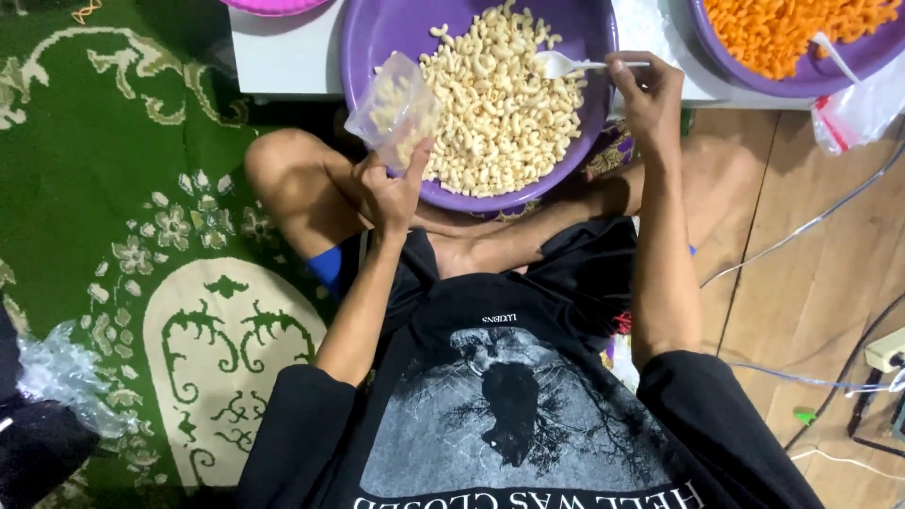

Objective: A person sitting on the floor manually scoops puffed snacks from a large bowl into small plastic bags using a spoon.

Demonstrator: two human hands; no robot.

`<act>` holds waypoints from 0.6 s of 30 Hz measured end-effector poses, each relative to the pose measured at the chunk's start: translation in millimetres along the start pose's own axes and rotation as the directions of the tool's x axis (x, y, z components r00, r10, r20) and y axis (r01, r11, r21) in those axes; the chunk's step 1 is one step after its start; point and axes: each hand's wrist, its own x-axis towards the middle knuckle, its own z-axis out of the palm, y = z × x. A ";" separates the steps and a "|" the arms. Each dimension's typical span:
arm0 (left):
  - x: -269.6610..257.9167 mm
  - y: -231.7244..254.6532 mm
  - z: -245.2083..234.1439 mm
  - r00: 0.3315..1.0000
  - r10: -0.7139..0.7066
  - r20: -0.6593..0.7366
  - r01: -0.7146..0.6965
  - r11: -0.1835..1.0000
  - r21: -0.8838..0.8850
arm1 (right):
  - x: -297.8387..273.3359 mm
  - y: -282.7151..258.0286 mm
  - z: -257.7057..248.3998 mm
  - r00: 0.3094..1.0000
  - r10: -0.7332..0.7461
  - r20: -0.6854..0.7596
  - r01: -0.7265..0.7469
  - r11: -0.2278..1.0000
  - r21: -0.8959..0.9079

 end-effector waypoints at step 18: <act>4.6 -1.1 8.9 0.953 0.129 0.274 -0.105 0.989 -0.101 | -61.0 -87.1 -6.2 0.973 0.073 -0.220 -0.034 0.983 0.178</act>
